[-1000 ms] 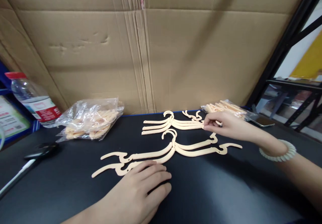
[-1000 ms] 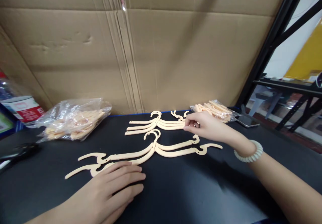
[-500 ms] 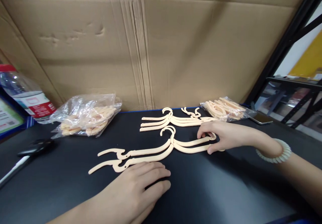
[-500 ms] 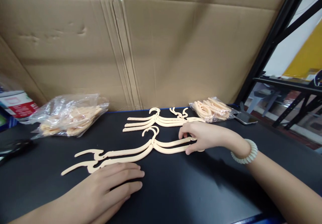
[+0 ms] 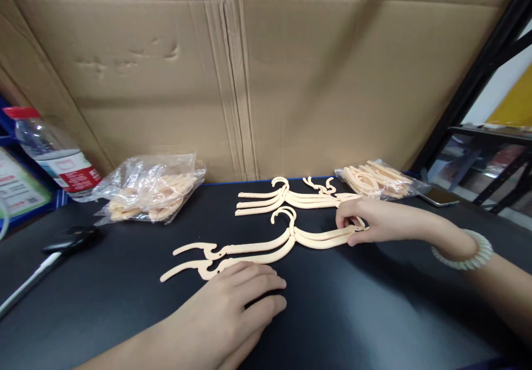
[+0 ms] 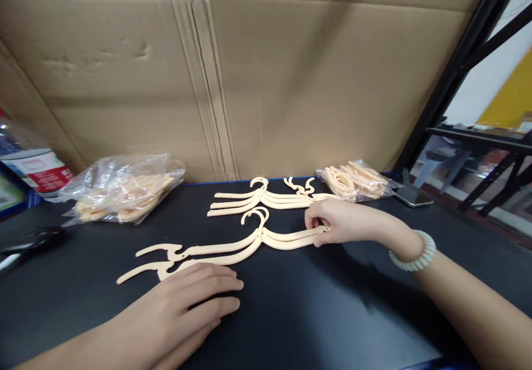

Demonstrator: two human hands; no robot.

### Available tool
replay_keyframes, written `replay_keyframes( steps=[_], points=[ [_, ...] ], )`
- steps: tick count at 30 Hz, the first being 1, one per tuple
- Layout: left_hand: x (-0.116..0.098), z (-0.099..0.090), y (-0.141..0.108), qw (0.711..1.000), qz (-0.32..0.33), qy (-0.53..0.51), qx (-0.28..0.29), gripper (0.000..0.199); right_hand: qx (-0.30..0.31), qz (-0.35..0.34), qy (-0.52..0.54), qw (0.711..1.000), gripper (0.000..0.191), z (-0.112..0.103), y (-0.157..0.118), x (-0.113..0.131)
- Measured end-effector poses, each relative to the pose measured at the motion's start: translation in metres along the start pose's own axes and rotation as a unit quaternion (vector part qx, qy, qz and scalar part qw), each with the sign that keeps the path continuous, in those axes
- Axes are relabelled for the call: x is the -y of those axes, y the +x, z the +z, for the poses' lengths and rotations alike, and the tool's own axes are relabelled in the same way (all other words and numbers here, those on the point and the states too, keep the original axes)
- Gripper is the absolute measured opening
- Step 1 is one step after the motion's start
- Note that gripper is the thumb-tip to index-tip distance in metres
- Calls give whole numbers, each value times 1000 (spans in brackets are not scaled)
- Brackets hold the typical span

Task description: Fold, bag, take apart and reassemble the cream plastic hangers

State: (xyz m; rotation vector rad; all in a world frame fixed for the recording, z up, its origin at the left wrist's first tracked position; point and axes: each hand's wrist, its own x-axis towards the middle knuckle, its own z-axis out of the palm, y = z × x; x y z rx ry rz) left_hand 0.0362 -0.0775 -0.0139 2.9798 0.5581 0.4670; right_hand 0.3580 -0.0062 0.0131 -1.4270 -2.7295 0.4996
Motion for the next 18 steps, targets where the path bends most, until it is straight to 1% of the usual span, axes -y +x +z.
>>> replay_keyframes(
  steps=[3,6,8,9,11,14,16,18],
  points=[
    [2,4,-3,1000,-12,-7,-10,35,-11,-6,-3,1000,10,0,0,-1],
    [4,8,-4,1000,-23,-12,-14,32,-9,-9,8,1000,13,0,-1,-1],
    [5,9,-5,999,-26,-11,-15,32,-25,-11,25,999,16,-1,-1,-2],
    [5,10,-6,999,-27,-12,-18,32,-48,-11,31,998,18,-1,-1,-4],
    [6,11,-6,999,-28,-14,-22,31,-122,-5,25,992,23,-1,2,-11],
    [6,13,-7,999,-31,-22,-30,31,-232,16,-27,972,23,-2,7,-28],
    [6,13,-7,998,-32,-26,-36,31,-274,28,-61,959,22,-3,10,-40],
    [6,13,-7,998,-32,-30,-45,30,-294,36,-81,952,23,-3,12,-50]
  ],
)
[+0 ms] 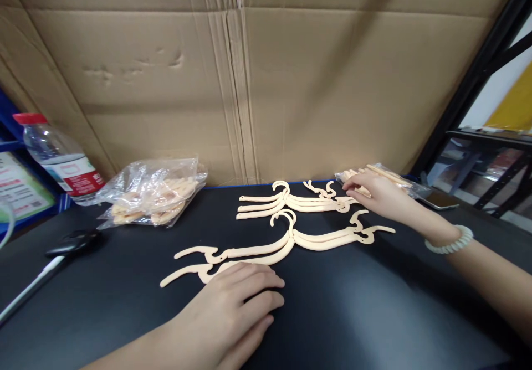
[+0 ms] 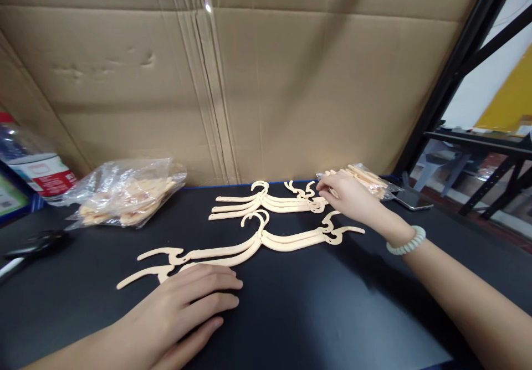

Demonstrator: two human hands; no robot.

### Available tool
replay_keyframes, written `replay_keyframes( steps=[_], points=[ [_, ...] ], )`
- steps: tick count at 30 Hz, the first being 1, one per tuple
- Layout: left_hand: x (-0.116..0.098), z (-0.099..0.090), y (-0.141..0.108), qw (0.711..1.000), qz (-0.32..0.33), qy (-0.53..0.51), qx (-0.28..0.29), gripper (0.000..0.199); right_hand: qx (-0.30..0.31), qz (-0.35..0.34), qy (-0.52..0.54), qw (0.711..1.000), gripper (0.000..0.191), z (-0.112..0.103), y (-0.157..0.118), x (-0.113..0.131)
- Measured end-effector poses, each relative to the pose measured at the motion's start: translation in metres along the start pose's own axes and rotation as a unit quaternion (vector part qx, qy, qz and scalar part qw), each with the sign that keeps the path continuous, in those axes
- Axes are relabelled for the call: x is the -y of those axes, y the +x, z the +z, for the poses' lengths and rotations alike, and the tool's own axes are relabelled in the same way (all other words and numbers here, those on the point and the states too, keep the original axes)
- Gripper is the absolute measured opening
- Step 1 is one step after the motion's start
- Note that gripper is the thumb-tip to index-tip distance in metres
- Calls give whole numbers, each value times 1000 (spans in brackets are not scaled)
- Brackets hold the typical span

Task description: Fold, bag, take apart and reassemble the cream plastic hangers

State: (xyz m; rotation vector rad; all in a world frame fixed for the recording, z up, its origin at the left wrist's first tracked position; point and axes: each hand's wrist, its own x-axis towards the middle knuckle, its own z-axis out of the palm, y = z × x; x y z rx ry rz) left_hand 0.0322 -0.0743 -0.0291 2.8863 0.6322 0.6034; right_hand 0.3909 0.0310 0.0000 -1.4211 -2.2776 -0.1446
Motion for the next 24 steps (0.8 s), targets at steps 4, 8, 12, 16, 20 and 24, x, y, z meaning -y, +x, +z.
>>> replay_keyframes(
  steps=[4,8,12,16,20,24],
  points=[
    [-1,-2,2,1000,-5,-3,2,29,-3,3,-20,1000,24,10,2,-10],
    [0,0,2,1000,-10,-15,2,28,3,-1,-30,1000,28,23,4,-13],
    [1,2,3,1000,-9,-21,-4,28,47,-38,-3,998,37,30,6,-9],
    [-1,-1,5,1000,-3,-17,-5,27,95,-60,10,994,41,32,6,-2],
    [-4,-5,7,1000,-8,-7,8,27,99,-68,0,993,39,34,6,-2],
    [-3,-4,6,1000,-6,-12,2,27,85,-95,-40,991,35,39,9,-5]
  ],
)
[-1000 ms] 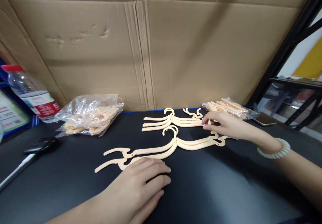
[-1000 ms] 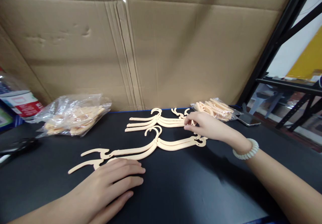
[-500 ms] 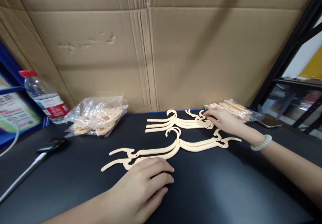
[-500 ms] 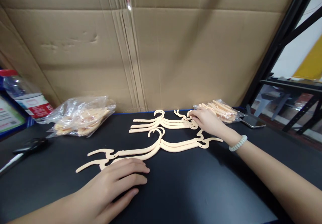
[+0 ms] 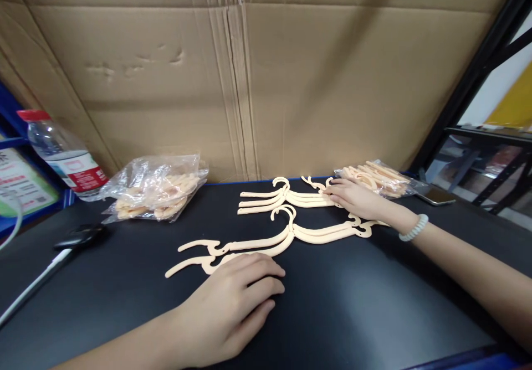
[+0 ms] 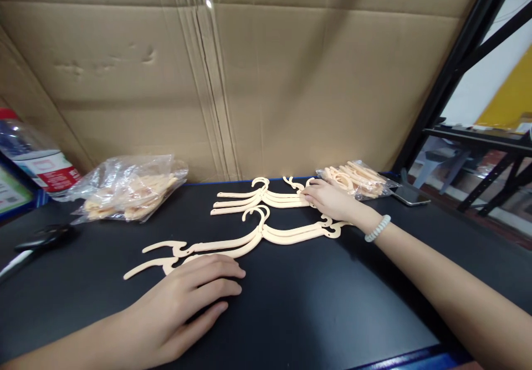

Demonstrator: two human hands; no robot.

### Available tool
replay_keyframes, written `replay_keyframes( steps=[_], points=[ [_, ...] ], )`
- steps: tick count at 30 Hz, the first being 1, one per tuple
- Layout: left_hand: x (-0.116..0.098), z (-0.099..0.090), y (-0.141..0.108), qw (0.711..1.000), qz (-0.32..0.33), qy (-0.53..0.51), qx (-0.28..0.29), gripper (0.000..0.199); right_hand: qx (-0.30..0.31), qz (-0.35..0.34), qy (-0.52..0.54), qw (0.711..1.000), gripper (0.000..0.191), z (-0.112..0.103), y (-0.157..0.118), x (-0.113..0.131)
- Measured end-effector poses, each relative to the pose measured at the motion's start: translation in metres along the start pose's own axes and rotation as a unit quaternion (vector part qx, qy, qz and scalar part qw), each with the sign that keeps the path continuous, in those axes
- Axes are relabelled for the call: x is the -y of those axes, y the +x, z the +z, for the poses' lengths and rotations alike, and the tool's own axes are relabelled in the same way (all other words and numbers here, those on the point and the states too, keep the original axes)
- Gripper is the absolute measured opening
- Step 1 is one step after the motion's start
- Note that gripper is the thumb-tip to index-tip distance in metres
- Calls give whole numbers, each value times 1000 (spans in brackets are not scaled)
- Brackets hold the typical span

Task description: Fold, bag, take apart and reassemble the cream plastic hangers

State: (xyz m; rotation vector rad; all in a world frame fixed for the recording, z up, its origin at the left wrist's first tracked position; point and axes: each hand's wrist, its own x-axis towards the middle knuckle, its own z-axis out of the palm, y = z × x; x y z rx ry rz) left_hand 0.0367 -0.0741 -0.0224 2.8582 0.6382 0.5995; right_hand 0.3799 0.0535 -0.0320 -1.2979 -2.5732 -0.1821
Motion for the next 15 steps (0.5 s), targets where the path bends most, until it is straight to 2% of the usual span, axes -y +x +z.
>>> replay_keyframes(
  steps=[8,15],
  points=[
    [3,4,-1,1000,-3,-8,4,28,-35,12,-49,998,35,-4,2,2],
    [4,5,-3,1000,-2,-23,2,29,-71,103,-4,992,30,-9,2,2]
  ],
)
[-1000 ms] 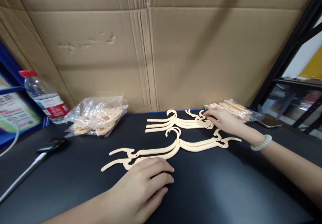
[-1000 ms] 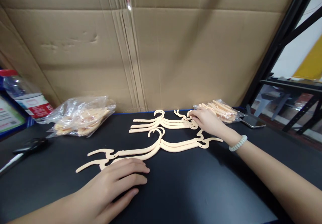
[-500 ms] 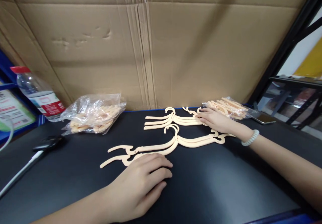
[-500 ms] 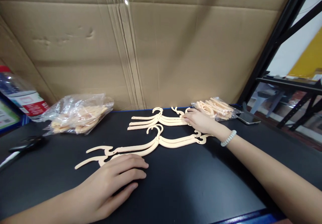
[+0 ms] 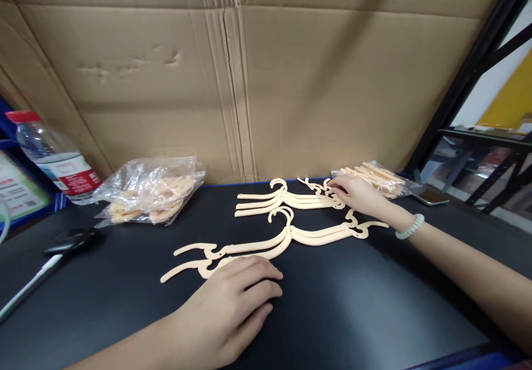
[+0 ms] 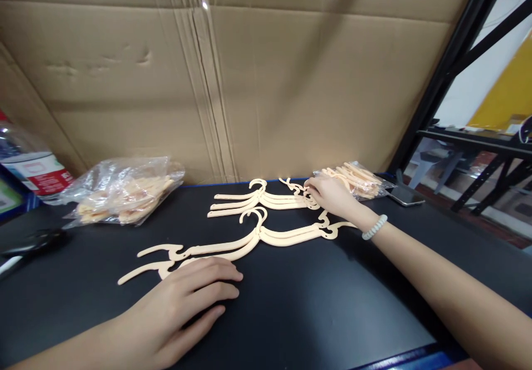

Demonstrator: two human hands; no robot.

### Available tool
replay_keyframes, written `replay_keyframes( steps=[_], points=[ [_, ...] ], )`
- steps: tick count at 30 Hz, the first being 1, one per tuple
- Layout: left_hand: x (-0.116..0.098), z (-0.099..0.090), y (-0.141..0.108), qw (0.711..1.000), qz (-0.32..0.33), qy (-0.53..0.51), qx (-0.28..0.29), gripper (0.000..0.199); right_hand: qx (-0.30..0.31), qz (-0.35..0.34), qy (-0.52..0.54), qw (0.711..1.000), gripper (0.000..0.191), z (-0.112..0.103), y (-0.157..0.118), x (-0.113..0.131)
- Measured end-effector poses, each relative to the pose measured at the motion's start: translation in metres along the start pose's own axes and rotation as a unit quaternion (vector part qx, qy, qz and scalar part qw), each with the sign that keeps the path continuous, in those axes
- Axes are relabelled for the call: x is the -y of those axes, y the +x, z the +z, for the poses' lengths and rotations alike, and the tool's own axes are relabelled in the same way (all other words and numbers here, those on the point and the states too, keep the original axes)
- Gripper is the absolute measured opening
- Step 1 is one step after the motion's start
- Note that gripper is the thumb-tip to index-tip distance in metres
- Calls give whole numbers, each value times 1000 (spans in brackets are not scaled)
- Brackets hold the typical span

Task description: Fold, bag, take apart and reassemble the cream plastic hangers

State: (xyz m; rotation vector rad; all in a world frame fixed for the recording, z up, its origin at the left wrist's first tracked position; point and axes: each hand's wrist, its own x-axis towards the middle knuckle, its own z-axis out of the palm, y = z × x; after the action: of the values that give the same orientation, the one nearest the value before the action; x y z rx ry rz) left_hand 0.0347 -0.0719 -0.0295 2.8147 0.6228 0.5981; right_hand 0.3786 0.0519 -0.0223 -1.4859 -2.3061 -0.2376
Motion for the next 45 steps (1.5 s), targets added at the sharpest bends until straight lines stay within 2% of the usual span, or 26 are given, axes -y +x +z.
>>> replay_keyframes(
  steps=[4,11,15,18,21,25,27,29,30,33,35,37,39,41,42,43,45],
  points=[
    [-1,-2,0,1000,-2,3,8,30,6,36,-16,999,26,2,16,-2],
    [-5,-8,1,1000,1,14,23,30,95,58,-8,994,15,7,52,-1],
    [-3,-6,1,999,1,7,31,30,112,67,-14,991,21,12,60,-2],
    [-1,-5,1,1000,1,1,31,30,95,76,-26,992,24,17,62,-2],
    [0,-5,1,999,-7,-7,30,29,50,96,-29,994,23,15,62,-1],
    [-1,-7,-1,998,-32,-40,25,29,-30,114,-2,993,21,-2,55,6],
    [-3,-5,-1,994,-66,-87,5,27,-60,110,22,992,20,-12,47,15],
    [-7,-2,-1,976,-133,-167,-34,23,-83,103,88,987,18,-20,35,33],
    [-9,1,0,957,-175,-224,-53,22,-97,97,178,974,18,-22,28,45],
    [-13,7,5,861,-276,-416,-96,29,-70,73,408,908,19,-25,3,93],
    [-15,8,9,804,-305,-498,-117,40,-12,43,475,879,15,-26,-15,129],
    [-15,8,12,779,-319,-523,-133,43,47,4,486,872,7,-26,-31,159],
    [-16,6,13,776,-321,-525,-138,38,87,-25,510,856,6,-26,-40,177],
    [-15,5,13,771,-325,-529,-142,35,107,-46,518,847,10,-26,-40,179],
    [-15,5,13,763,-331,-534,-151,36,101,-54,505,855,13,-26,-37,173],
    [-14,6,13,752,-339,-541,-162,36,86,-64,478,872,16,-26,-32,164],
    [-13,7,12,729,-353,-558,-182,39,4,-74,374,924,17,-23,-20,135]
  ],
)
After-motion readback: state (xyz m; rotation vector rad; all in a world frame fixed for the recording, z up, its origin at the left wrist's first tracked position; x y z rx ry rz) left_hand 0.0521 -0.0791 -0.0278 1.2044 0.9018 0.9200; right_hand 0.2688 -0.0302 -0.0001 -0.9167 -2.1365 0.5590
